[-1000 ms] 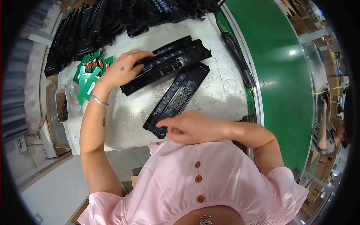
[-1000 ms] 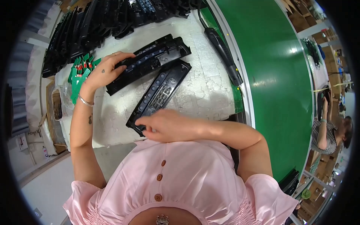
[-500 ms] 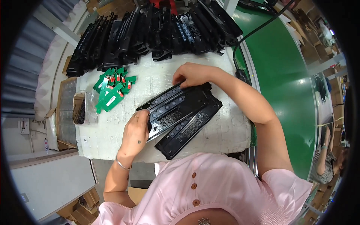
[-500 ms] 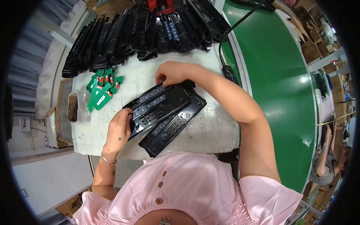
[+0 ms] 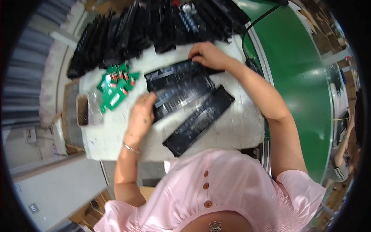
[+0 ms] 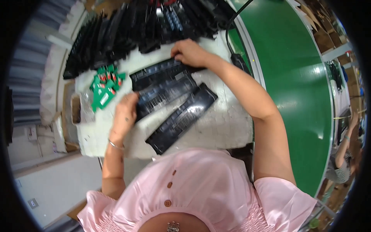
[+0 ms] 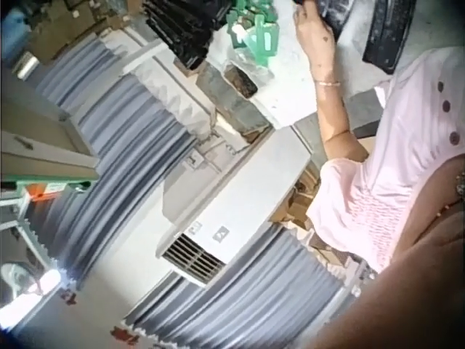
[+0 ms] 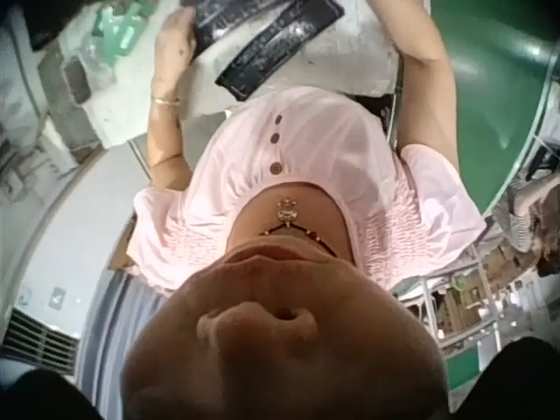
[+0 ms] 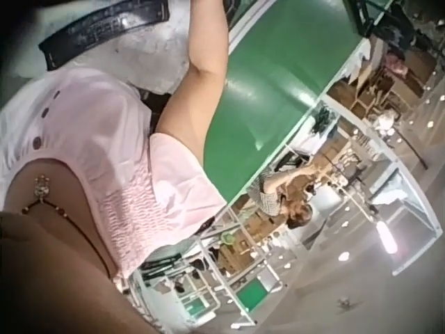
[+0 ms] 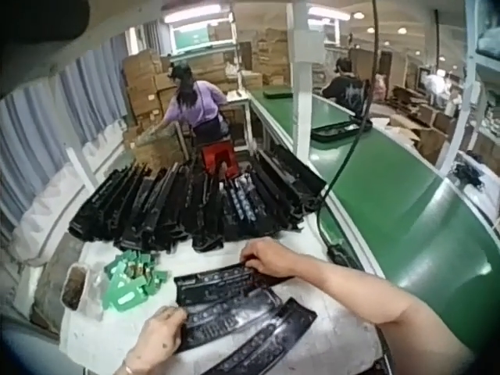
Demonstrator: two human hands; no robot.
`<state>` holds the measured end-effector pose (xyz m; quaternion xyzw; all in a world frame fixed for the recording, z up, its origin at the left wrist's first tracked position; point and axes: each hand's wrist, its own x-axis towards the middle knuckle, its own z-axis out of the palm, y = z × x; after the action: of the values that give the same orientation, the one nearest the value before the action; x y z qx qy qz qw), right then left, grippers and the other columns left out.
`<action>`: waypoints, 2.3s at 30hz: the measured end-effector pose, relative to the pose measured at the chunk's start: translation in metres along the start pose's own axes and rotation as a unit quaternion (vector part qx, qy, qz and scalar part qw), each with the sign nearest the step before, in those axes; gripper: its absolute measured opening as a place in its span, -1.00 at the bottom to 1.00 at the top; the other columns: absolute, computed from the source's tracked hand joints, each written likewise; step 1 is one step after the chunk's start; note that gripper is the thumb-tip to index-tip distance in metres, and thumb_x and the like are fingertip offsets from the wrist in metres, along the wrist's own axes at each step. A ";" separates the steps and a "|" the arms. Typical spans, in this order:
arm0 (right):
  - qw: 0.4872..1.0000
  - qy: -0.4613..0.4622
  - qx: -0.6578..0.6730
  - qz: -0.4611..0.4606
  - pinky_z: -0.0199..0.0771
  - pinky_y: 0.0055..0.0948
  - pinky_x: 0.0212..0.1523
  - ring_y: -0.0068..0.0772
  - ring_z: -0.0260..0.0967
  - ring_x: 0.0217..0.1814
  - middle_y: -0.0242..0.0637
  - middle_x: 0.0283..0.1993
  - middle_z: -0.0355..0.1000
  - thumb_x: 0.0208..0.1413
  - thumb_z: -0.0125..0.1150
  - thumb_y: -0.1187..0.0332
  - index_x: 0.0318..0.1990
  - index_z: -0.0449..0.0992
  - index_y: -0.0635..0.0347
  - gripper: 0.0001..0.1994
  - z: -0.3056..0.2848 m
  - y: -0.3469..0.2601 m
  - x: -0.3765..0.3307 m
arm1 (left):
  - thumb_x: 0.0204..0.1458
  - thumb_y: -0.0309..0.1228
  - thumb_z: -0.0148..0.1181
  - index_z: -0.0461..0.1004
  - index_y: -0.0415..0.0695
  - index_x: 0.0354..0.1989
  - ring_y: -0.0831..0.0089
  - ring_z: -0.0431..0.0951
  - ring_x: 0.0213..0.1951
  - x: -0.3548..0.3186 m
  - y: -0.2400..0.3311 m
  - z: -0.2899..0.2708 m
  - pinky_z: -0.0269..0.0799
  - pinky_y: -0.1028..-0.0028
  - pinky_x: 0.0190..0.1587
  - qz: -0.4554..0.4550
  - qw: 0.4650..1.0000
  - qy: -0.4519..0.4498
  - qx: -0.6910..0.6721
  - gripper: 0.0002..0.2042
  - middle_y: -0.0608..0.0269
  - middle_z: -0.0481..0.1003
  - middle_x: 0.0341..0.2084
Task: Assembling components of electronic devices by inserting circuit boards into plastic housings and securing them with an electric screwdriver.
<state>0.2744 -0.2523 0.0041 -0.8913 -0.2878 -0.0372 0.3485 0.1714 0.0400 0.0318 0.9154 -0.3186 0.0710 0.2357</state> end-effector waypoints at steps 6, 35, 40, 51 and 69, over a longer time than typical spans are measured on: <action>1.000 -0.010 -0.018 -0.005 0.33 -0.27 -0.17 -0.11 0.35 -0.19 -0.18 -0.32 0.40 -0.14 0.15 0.47 -0.37 0.50 0.23 -0.87 0.008 -0.025 0.000 | -0.12 -0.42 0.16 0.31 -0.21 -0.03 0.00 0.29 -0.04 -0.014 0.045 0.001 0.26 0.25 -0.01 -0.059 0.998 -0.010 0.010 -0.58 -0.07 0.31 -0.08; 0.880 0.148 -0.375 -0.250 0.46 -0.52 -0.42 -0.42 0.33 -0.33 -0.36 -0.43 0.25 -0.18 0.03 0.46 -0.49 0.32 0.16 -0.95 -0.026 -0.004 0.072 | -0.08 -0.29 -0.01 0.50 -0.25 -0.38 -0.02 0.49 -0.27 0.229 -0.052 -0.063 0.42 0.19 -0.18 -0.142 0.957 0.035 0.252 -0.73 -0.19 0.47 -0.39; 0.873 0.189 -0.379 -0.241 0.46 -0.55 -0.45 -0.46 0.30 -0.35 -0.39 -0.44 0.21 -0.17 0.03 0.45 -0.50 0.27 0.11 -0.92 -0.034 -0.002 0.061 | -0.06 -0.28 0.01 0.48 -0.26 -0.39 0.00 0.49 -0.34 0.197 -0.053 -0.090 0.38 0.24 -0.27 -0.096 0.980 0.124 0.122 -0.73 -0.11 0.47 -0.50; 0.905 0.243 -0.323 -0.135 0.41 -0.40 -0.26 -0.35 0.32 -0.25 -0.31 -0.31 0.33 -0.23 0.09 0.50 -0.39 0.41 0.16 -0.85 -0.027 -0.017 0.050 | -0.05 -0.33 0.04 0.45 -0.32 -0.44 0.23 0.46 -0.52 0.175 -0.041 -0.081 0.32 0.38 -0.41 -0.098 0.988 0.114 0.020 -0.75 -0.02 0.42 -0.65; 0.900 -0.062 0.374 0.215 0.12 -0.63 -0.64 -0.70 0.02 -0.77 -0.36 -0.68 0.31 -0.10 0.00 0.42 -0.36 0.47 0.39 -0.79 -0.122 -0.089 0.037 | -0.02 -0.44 0.07 0.38 -0.31 -0.52 0.39 0.17 -0.71 0.105 -0.012 -0.093 0.16 0.42 -0.59 0.008 0.983 -0.157 -0.096 -0.83 0.06 0.20 -0.78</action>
<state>0.2732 -0.2599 0.1597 -0.7361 -0.1026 0.2041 0.6371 0.2630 0.0351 0.1385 0.8857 -0.3644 -0.1022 0.2688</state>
